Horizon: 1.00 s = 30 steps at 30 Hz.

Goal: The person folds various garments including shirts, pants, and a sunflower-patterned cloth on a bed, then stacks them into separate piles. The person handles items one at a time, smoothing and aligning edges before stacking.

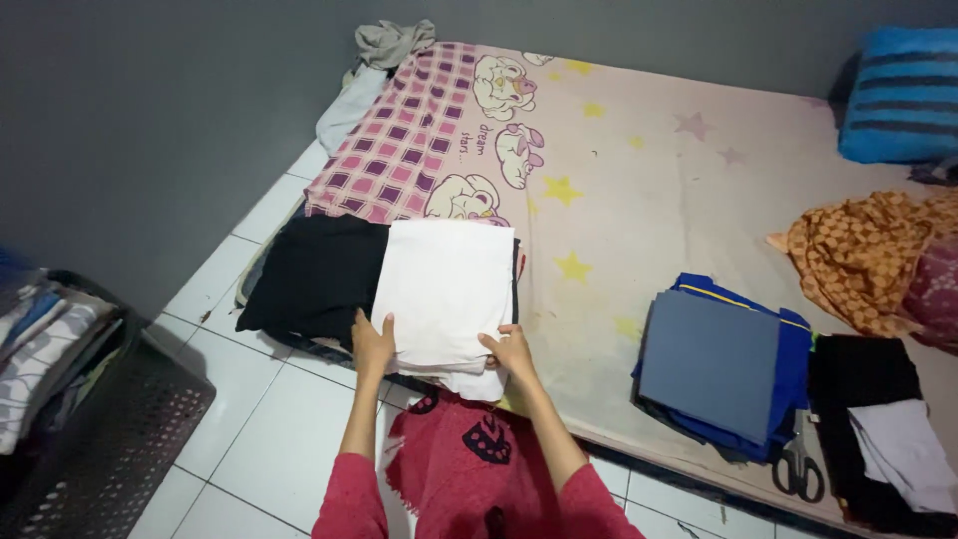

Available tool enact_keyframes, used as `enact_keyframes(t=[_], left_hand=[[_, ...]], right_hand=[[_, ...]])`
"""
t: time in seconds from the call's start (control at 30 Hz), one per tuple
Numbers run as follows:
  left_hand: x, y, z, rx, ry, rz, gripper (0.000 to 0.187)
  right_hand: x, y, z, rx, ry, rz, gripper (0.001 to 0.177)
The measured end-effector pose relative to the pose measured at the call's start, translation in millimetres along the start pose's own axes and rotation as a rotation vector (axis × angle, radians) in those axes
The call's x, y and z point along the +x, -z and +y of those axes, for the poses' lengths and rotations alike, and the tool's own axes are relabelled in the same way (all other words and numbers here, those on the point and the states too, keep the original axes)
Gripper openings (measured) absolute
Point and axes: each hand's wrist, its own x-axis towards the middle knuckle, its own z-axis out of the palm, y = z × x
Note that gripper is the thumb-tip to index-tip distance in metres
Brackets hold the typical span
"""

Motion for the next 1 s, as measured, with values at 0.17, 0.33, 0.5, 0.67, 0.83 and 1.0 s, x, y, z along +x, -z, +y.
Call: enact_keyframes(t=[0.17,0.33,0.5,0.67,0.83,1.0], left_hand=[[67.3,-11.2,-52.9,0.159,0.15,-0.228,0.061],[62.3,-25.1,-52.1,-0.021,0.153,-0.361,0.077],[22.1,10.3,-13.0,-0.492,0.124,-0.242,0.044],[-25.0,74.6,39.4,-0.548,0.212,-0.345,0.062],[-22.2,80.5,37.2,-0.117,0.179,-0.413,0.076],[-14.1,80.9,50.1,-0.483,0.262,-0.508,0.069]], right_hand=[[-28.5,19.8,-77.9,0.187,-0.156,-0.253,0.038],[-36.2,13.1,-79.0,-0.492,0.141,0.071,0.07],[-58.4,-5.9,-63.3,-0.433,0.232,0.157,0.05],[-59.9,-12.7,-63.1,-0.377,0.231,0.136,0.061],[-35.7,6.3,-43.9,0.137,0.09,-0.063,0.072],[-58.8,12.1,-76.2,0.513,-0.049,-0.266,0.09]])
